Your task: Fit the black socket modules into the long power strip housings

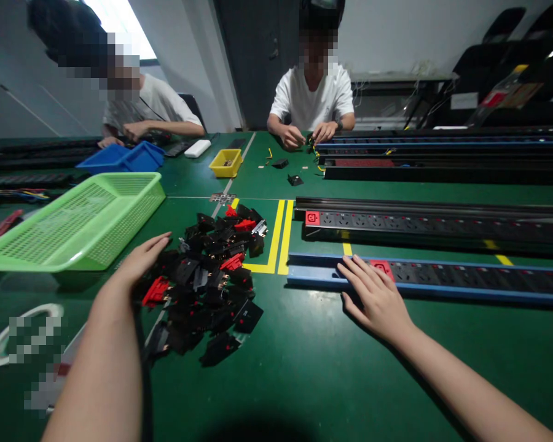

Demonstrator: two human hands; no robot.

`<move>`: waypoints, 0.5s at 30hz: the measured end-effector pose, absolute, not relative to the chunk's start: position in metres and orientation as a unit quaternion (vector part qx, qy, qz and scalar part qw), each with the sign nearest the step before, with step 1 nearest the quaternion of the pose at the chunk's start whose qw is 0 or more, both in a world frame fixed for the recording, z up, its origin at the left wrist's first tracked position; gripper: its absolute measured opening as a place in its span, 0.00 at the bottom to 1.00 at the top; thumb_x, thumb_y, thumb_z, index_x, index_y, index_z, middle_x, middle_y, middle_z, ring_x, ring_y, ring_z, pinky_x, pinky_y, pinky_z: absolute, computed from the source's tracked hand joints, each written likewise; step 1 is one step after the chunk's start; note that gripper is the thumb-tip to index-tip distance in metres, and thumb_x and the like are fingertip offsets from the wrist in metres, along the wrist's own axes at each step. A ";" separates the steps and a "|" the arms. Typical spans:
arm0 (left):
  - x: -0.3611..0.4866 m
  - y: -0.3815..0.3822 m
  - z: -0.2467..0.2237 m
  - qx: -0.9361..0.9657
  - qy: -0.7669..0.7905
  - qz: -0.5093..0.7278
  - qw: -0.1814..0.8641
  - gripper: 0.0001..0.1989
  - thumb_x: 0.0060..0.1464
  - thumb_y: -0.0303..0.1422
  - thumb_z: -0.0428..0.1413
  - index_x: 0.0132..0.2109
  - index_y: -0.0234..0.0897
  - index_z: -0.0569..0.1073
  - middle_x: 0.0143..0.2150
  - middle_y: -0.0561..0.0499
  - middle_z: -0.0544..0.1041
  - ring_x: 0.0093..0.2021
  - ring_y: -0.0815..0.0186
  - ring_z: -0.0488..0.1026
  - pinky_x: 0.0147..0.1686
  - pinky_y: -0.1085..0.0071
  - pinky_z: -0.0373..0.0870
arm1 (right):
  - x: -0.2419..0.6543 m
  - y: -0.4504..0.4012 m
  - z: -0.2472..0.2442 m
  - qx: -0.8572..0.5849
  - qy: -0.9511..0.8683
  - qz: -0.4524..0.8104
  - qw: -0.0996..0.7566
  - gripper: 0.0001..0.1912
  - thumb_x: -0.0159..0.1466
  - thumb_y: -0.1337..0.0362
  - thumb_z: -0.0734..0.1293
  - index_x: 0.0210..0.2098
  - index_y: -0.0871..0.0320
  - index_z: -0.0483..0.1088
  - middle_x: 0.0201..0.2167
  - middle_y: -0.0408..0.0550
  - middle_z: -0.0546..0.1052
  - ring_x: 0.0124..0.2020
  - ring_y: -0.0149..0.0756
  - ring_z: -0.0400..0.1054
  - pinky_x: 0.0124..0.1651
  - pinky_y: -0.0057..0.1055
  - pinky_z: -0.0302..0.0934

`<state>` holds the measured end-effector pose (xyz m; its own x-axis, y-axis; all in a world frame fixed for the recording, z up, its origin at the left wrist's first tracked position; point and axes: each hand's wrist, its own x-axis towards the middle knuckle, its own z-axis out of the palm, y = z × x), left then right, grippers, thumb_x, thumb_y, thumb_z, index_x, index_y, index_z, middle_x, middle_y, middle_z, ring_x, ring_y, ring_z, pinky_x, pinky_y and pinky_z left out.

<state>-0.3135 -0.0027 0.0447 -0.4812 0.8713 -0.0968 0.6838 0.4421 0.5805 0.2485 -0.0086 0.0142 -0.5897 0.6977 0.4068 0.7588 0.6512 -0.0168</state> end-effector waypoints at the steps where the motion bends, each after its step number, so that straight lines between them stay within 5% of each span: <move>1: -0.305 -0.002 0.046 0.462 0.828 0.246 0.201 0.29 0.61 0.48 0.50 0.64 0.39 0.65 0.68 0.50 0.65 0.67 0.59 0.61 0.64 0.65 0.56 | 0.249 -0.009 0.014 -0.413 -0.887 -0.078 0.190 0.32 0.66 0.60 0.62 0.68 0.55 0.55 0.69 0.48 0.58 0.69 0.44 0.52 0.67 0.43 0.48; 4: -0.282 0.005 0.050 0.463 0.815 0.271 0.219 0.33 0.61 0.51 0.49 0.68 0.42 0.59 0.71 0.51 0.57 0.70 0.57 0.55 0.67 0.60 0.50 | 0.249 -0.008 0.014 -0.416 -0.887 -0.076 0.185 0.30 0.66 0.59 0.62 0.66 0.55 0.58 0.69 0.48 0.58 0.69 0.44 0.52 0.67 0.43 0.48; 15: -0.247 0.032 0.042 0.473 0.784 0.334 0.225 0.26 0.63 0.46 0.50 0.60 0.32 0.69 0.63 0.48 0.70 0.61 0.63 0.67 0.64 0.65 0.57 | 0.247 -0.009 0.019 -0.423 -0.887 -0.069 0.171 0.22 0.67 0.59 0.61 0.60 0.56 0.65 0.69 0.47 0.58 0.70 0.42 0.51 0.66 0.43 0.47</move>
<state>-0.2473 0.0316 0.0424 -0.4509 0.8919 -0.0360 0.5919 0.3289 0.7359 0.2472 -0.0095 0.0192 -0.5835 0.7269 0.3621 0.7743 0.6324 -0.0219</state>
